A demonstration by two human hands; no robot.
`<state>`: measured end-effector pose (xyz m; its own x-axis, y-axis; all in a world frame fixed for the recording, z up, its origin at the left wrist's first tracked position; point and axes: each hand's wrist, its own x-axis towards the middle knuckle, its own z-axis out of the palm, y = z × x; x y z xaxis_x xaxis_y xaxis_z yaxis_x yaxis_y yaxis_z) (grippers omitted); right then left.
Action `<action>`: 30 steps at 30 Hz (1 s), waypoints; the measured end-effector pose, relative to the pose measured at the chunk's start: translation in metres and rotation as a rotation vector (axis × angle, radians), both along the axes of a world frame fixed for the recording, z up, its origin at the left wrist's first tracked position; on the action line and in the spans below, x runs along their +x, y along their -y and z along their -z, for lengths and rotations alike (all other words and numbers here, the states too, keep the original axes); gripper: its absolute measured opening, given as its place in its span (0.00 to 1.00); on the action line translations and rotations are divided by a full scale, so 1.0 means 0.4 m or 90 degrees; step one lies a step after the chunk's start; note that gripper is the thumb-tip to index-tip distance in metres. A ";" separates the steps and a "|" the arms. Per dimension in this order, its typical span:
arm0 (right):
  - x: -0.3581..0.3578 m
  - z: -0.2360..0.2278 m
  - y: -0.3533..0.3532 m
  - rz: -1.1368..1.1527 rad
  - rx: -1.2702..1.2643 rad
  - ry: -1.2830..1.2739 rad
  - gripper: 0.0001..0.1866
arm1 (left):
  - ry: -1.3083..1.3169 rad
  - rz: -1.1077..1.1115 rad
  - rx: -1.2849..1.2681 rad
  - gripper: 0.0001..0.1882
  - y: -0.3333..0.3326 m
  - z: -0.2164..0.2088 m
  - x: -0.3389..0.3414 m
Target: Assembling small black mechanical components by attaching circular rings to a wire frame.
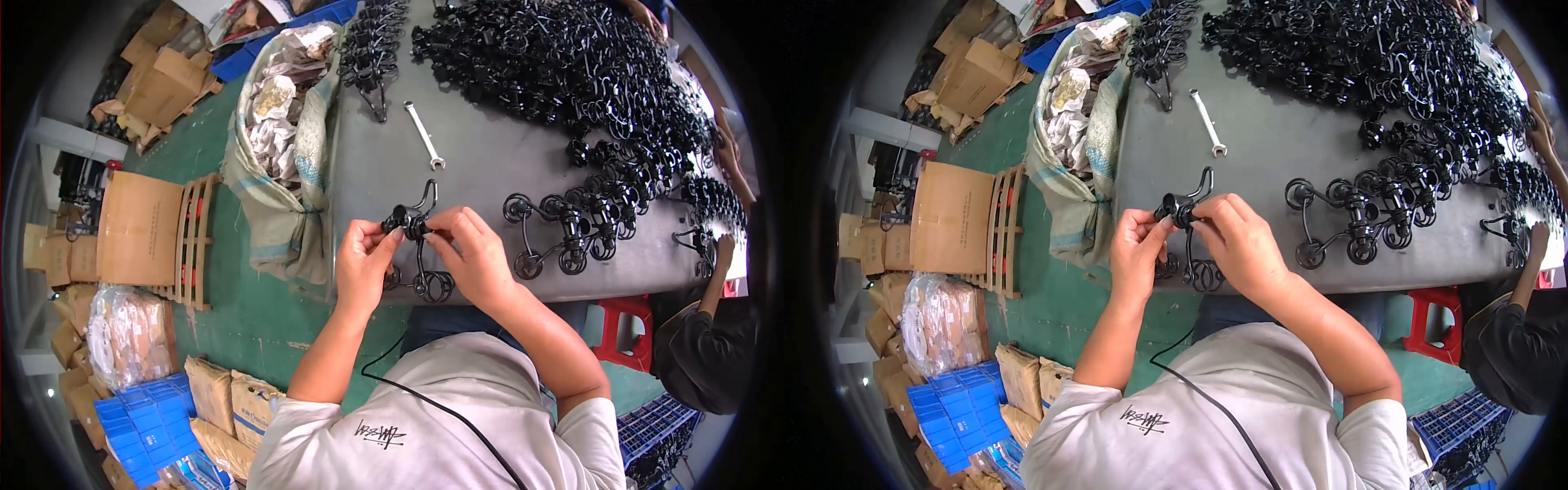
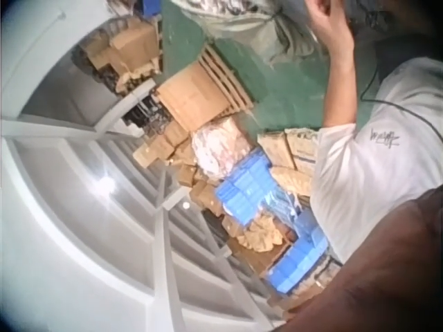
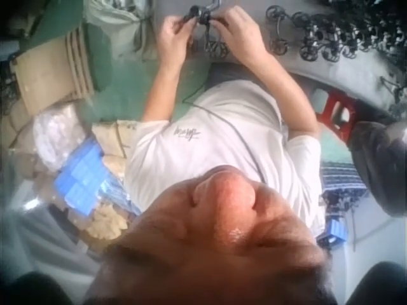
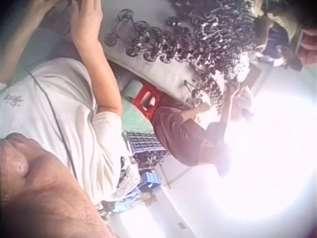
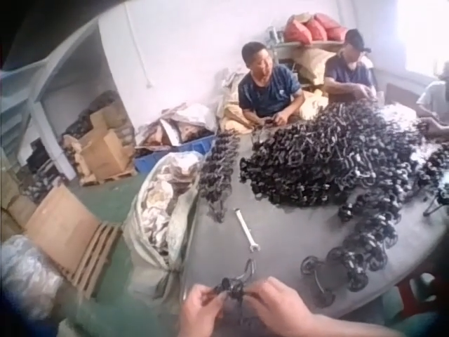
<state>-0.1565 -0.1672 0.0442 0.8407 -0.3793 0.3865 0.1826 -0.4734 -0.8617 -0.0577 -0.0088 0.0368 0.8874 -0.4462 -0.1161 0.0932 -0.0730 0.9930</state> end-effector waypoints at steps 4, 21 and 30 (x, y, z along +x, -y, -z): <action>-0.001 0.004 0.010 -0.012 -0.141 0.084 0.13 | 0.022 -0.002 0.028 0.13 0.000 0.004 -0.001; 0.000 0.008 0.015 -0.042 -0.300 0.153 0.14 | -0.047 0.022 0.016 0.13 -0.019 0.001 0.004; -0.012 -0.001 -0.002 -0.003 -0.056 -0.035 0.13 | 0.015 0.013 0.011 0.13 -0.014 0.006 -0.003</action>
